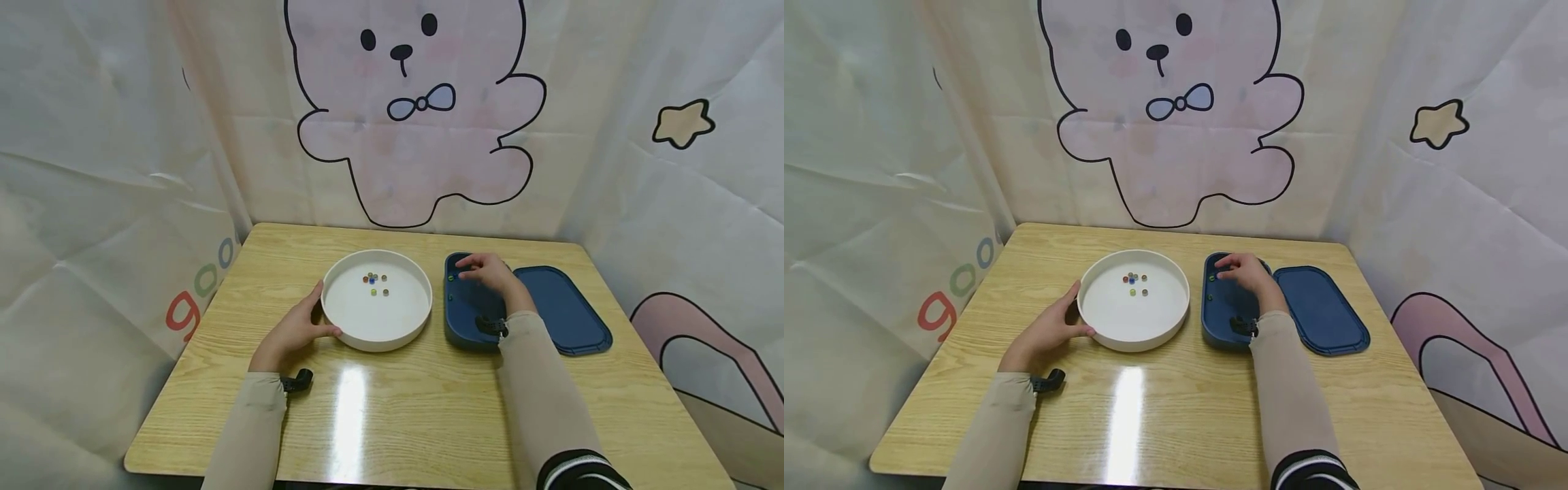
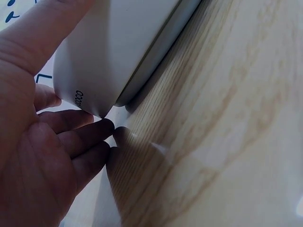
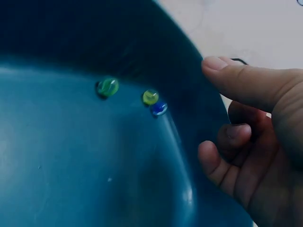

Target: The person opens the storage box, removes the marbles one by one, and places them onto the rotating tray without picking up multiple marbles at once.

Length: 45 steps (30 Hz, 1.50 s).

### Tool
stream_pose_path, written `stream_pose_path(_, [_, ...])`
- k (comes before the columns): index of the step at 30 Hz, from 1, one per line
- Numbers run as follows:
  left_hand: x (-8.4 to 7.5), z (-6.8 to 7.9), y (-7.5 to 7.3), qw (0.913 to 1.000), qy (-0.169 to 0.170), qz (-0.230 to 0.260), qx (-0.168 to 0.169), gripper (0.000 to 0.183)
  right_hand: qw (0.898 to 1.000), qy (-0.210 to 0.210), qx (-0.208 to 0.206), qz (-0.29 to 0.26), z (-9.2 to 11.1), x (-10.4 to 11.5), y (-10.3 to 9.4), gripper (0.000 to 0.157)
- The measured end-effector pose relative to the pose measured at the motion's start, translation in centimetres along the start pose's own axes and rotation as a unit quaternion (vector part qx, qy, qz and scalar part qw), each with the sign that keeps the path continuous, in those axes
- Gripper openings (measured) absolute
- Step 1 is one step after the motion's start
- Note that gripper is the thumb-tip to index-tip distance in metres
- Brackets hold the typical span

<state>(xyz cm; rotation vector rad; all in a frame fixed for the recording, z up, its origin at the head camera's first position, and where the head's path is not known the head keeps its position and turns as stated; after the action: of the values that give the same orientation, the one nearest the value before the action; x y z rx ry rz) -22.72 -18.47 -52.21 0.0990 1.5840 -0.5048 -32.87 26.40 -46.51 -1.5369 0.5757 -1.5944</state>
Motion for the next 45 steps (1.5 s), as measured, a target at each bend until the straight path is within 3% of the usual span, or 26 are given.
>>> stream_pose_path(4, [0.1, 0.0, 0.0, 1.0, -0.004, -0.001, -0.001, 0.128, 1.0, -0.001, 0.03, 0.005, 0.0, -0.4, 0.6, 0.034])
stream_pose_path(21, [0.3, -0.1, -0.1, 0.9999, -0.006, -0.014, -0.004, 0.129, 0.994, -0.027, 0.091, 0.058, -0.5, -0.9, 2.5, 0.03])
stream_pose_path(45, [0.4, -0.1, -0.1, 1.0, 0.006, -0.004, 0.0, 0.127, 0.985, -0.03, 0.127, 0.114, -0.5, -0.3, 3.5, 0.022])
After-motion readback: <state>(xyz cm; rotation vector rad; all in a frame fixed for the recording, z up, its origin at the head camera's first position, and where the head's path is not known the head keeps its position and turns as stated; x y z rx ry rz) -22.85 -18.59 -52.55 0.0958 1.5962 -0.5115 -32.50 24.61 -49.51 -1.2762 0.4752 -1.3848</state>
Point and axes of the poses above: each hand's wrist, its own z-axis away from the middle knuckle, its own y-axis out of the palm, x = y × z, the point moved 3 cm from there along -z, towards the middle knuckle, and after that the axes turned 15 degrees about z, right-handed, at the moved point
